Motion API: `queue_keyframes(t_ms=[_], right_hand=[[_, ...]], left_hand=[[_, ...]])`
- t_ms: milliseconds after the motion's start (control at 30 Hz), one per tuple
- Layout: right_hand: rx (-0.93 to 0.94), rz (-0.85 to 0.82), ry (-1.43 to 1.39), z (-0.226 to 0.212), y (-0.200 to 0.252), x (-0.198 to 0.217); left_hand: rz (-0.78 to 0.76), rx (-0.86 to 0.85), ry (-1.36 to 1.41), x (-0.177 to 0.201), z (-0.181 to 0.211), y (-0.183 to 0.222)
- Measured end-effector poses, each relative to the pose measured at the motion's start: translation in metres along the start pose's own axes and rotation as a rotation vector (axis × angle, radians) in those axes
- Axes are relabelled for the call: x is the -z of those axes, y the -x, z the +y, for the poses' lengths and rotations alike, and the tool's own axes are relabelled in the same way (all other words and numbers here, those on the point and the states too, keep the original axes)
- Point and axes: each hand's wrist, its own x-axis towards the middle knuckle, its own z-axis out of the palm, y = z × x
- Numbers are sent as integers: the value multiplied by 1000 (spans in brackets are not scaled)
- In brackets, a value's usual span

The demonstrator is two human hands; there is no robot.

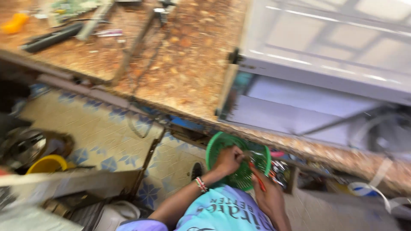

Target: Cleaning the interior of a microwave casing using a brush to sweep debris into a basket.

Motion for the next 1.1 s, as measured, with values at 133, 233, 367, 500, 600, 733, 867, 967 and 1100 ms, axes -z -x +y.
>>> queue_keyframes(t_ms=[133,233,367,500,600,733,867,967,1100], right_hand=[[-161,21,-57,-30,18,26],[31,114,-189,-44,22,41],[-11,84,-235,-32,16,40],[11,-61,-167,-19,13,33],[65,-115,-214,-14,11,31],[126,-96,-364,-43,17,45],[298,-148,-173,-49,14,50],[394,-175,-22,-48,17,61],[395,36,-94,-92,26,99]], left_hand=[[165,-15,-62,-43,-74,-28],[130,-7,-40,-16,-67,-28],[-166,393,463,32,34,7],[-295,532,858,34,35,10],[-314,539,982,43,24,8],[-327,453,885,16,-6,15],[-319,422,613,-23,-48,-8],[-318,343,426,-15,-31,0],[-329,341,437,23,7,14]])
